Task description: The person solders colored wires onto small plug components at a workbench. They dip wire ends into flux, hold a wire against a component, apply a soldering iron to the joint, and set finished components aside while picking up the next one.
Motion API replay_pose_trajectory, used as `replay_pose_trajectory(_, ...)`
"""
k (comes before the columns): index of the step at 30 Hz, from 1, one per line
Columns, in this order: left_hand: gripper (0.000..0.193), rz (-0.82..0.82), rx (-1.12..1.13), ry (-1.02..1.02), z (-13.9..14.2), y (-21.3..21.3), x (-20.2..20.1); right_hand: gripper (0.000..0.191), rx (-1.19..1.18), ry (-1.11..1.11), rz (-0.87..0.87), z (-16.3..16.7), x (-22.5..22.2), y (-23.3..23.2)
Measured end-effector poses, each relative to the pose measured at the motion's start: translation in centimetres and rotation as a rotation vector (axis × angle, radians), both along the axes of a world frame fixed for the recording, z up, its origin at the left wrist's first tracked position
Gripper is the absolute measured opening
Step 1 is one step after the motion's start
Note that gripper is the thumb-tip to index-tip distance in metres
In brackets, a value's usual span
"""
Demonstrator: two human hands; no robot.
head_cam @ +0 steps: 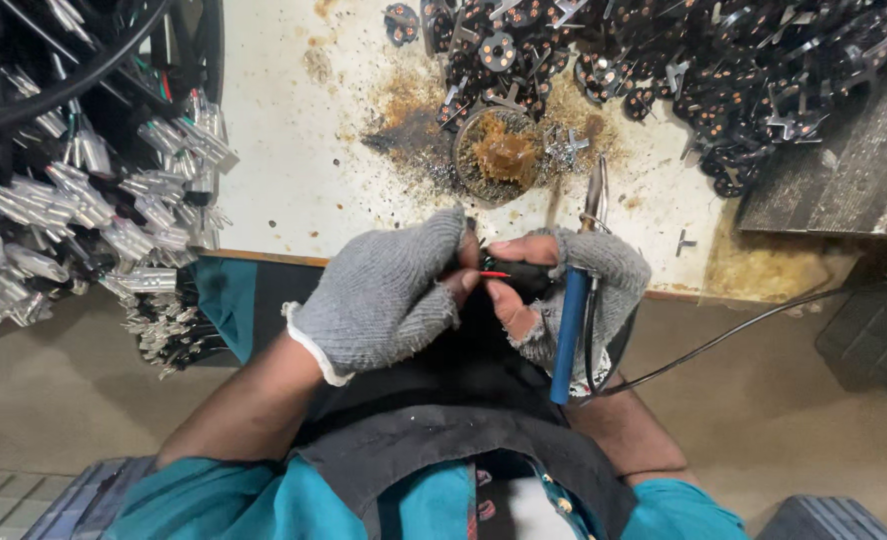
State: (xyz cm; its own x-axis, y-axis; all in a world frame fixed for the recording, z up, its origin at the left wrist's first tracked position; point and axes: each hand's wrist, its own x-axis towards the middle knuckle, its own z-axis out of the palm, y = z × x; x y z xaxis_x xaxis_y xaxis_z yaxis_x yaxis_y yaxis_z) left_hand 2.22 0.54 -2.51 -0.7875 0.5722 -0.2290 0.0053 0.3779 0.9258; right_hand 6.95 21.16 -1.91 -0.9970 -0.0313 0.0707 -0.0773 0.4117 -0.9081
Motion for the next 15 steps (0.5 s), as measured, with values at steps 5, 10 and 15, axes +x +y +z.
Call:
replay_pose_trajectory(5,0.015,0.003,0.019,-0.071,-0.1,0.2,0.0,0.013,-0.116,-0.146,-0.013,-1.5,1.0,0.7)
replay_pose_trajectory(10,0.014,0.025,0.03,-0.097,-0.2,0.4,0.2,0.019,-0.228,-0.175,-0.028,-3.2,1.8,0.7)
replay_pose_trajectory(15,0.015,0.031,0.008,-0.154,-0.1,0.4,0.4,0.029,-0.243,-0.068,-0.066,-3.1,2.0,1.1)
